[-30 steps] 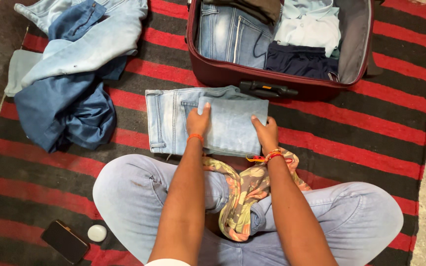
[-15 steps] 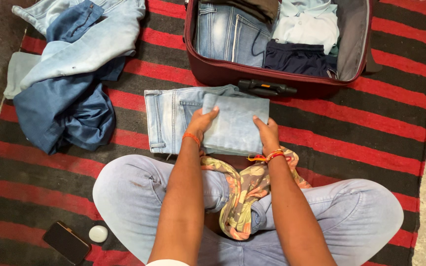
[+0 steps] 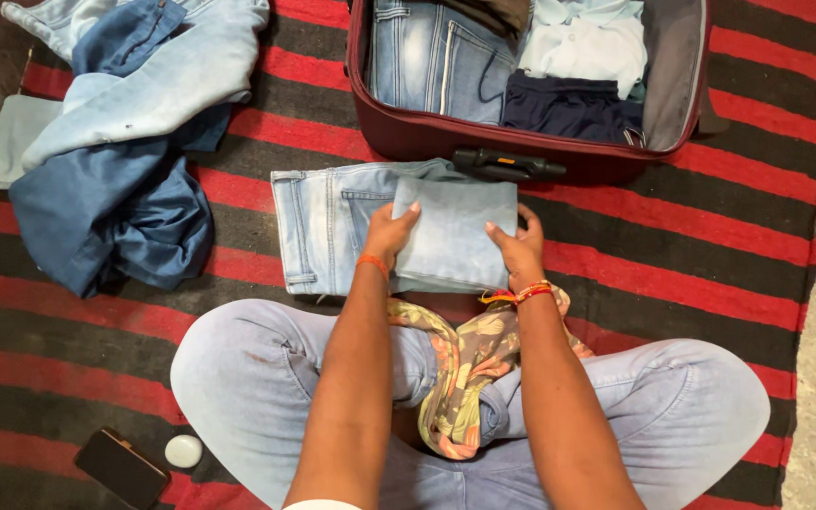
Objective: The person folds pairs of jeans and places them inside an open suitcase on a striped rug.
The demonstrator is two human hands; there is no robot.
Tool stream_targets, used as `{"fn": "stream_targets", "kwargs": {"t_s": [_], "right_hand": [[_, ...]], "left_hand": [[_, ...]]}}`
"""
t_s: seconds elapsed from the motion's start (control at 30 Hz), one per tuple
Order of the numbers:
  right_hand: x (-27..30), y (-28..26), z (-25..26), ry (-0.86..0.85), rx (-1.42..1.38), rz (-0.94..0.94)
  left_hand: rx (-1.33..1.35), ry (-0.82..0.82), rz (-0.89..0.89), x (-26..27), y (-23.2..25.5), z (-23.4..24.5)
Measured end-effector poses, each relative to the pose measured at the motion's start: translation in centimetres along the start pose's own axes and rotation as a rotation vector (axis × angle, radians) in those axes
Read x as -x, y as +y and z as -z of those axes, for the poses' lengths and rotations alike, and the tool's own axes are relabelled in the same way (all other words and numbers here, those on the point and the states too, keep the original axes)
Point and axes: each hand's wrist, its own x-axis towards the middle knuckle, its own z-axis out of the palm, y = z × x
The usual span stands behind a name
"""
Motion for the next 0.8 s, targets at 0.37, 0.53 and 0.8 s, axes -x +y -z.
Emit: {"fn": "stream_targets", "kwargs": {"t_s": [0.37,0.53,0.8], "right_hand": [[2.0,-2.4,-0.3,0.485,0.757,0.578],[7.5,-4.6,-6.0,0.262,1.051,0.858],[8.2,-1.5,-7.8,0.046,1.461,0.814]], "left_hand": [[-0.351,0.092,-0.053,-1.1,-2.0,-1.9],[-0.825,0.337,0.014,5.1,4.9,-2.9],[-1.381,0.113,-0.652,4.4,1.4,-1.8]]}}
